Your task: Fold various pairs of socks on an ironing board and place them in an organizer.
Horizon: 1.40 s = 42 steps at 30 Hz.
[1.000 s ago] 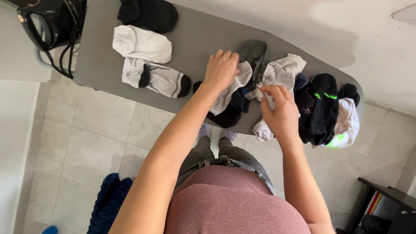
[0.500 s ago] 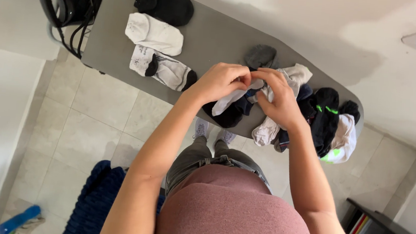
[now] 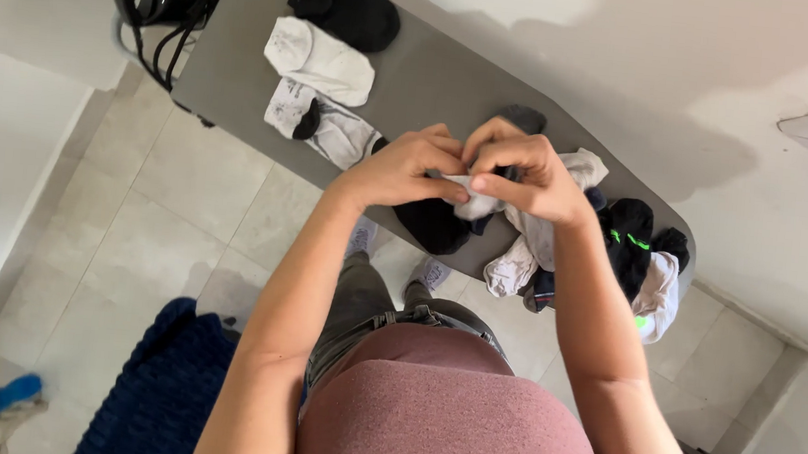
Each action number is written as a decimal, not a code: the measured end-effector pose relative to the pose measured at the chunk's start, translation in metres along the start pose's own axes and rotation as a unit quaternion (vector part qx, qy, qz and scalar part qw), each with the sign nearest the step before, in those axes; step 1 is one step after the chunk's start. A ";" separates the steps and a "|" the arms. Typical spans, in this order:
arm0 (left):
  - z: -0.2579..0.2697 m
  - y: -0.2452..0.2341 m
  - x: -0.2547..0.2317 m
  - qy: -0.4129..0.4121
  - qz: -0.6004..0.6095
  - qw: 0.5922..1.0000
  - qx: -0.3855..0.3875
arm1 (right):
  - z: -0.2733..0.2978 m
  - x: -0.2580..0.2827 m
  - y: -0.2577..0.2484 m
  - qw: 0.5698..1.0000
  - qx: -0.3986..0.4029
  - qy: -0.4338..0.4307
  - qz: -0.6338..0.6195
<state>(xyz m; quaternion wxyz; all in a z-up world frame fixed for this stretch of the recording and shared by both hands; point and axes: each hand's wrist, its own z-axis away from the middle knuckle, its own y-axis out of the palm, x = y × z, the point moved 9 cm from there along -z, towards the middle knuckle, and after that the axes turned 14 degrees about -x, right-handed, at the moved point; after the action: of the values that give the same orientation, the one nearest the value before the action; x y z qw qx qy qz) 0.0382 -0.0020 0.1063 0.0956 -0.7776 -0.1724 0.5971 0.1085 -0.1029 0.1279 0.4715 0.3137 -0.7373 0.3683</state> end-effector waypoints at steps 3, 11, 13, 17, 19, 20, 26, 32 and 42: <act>0.001 -0.019 0.000 0.006 0.136 0.990 0.039 | 0.014 -0.038 -0.005 0.952 -0.033 0.084 -0.293; -0.013 -0.044 0.020 -0.116 0.262 0.949 0.131 | -0.018 -0.032 0.023 0.971 -0.104 0.149 -0.156; -0.025 -0.048 0.022 -0.130 0.149 0.970 0.140 | -0.029 -0.042 0.029 0.971 -0.132 0.183 -0.083; -0.033 -0.064 0.043 -0.096 -0.072 0.979 0.162 | -0.050 -0.042 0.033 0.961 -0.233 0.104 -0.101; -0.035 -0.077 0.053 -0.143 0.036 0.981 0.125 | -0.054 -0.039 0.043 0.963 -0.245 0.060 -0.099; -0.039 -0.088 0.053 -0.139 0.114 0.980 0.084 | -0.049 -0.054 0.042 0.938 -0.300 0.127 -0.119; -0.043 -0.117 0.099 -0.148 0.156 0.976 0.019 | -0.002 -0.127 0.075 0.804 -0.391 0.320 -0.312; -0.030 -0.112 0.130 -0.185 0.194 0.963 0.031 | 0.034 -0.158 0.068 0.842 -0.413 0.320 -0.135; -0.004 -0.080 0.205 -0.269 0.268 0.924 -0.051 | 0.041 -0.169 0.046 0.718 -0.533 0.340 -0.291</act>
<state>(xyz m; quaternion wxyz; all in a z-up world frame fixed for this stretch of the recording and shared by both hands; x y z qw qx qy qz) 0.0767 0.1502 -0.0483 -0.1577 -0.6090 -0.0073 0.7773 0.1124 -0.0931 -0.0518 0.8637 0.0631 -0.4740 -0.1590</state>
